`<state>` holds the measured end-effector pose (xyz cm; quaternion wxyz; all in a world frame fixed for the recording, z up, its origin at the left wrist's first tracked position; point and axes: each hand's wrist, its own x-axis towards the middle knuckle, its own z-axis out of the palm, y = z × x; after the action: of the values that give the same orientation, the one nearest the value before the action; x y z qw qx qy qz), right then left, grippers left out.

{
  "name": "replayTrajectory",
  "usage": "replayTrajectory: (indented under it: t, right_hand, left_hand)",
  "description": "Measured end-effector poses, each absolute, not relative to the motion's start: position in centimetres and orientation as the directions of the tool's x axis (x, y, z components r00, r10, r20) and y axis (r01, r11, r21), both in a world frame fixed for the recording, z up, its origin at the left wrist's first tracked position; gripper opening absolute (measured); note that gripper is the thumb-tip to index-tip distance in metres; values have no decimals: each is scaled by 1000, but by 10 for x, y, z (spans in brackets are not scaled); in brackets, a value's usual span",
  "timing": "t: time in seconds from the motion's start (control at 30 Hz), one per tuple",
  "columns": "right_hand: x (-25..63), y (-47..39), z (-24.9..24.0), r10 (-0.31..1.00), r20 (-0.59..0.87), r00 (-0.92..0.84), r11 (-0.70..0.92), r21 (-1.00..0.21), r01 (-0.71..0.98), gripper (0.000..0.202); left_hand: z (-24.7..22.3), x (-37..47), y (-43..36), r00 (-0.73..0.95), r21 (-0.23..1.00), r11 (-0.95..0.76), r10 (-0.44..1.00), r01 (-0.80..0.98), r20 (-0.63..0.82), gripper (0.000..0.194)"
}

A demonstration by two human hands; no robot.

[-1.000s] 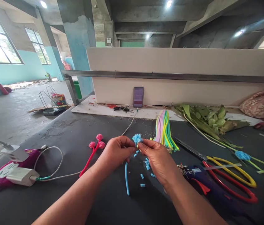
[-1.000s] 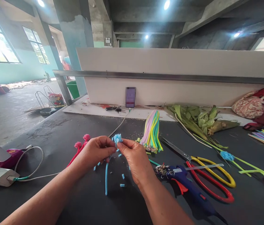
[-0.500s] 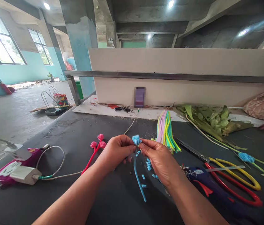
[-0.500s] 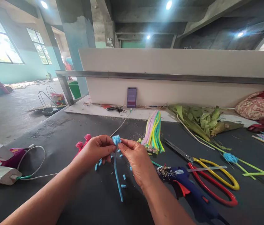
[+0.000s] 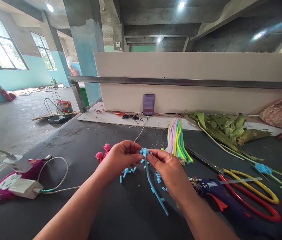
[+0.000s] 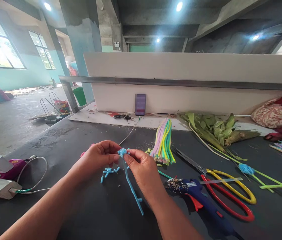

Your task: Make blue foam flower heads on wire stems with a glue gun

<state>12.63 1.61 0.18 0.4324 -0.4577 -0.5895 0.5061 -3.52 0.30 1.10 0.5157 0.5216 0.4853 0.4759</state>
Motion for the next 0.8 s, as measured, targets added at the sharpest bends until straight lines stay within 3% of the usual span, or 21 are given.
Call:
replayTrajectory:
  t: [0.17,0.37,0.53,0.8]
  right_hand:
    - [127,17,-1,974,31,-224,65,-987,148,26]
    - [129,20,-7,961,10,-278,65,-980,191,30]
    - [129,22,-11,970,128,-205,189,-930,315,26]
    - [130,21,-3,953,266,-141,299,-895,330,15]
  left_hand:
    - [7,-30,1,29,1000,7,1000,11,-7,19]
    - [3,-30,3,-68,989,-69,995,129,78,16]
    - [-6,-26,5,-93,971,-145,982,188,165,19]
    - [-13,-19,3,-54,945,-257,960,204,273,17]
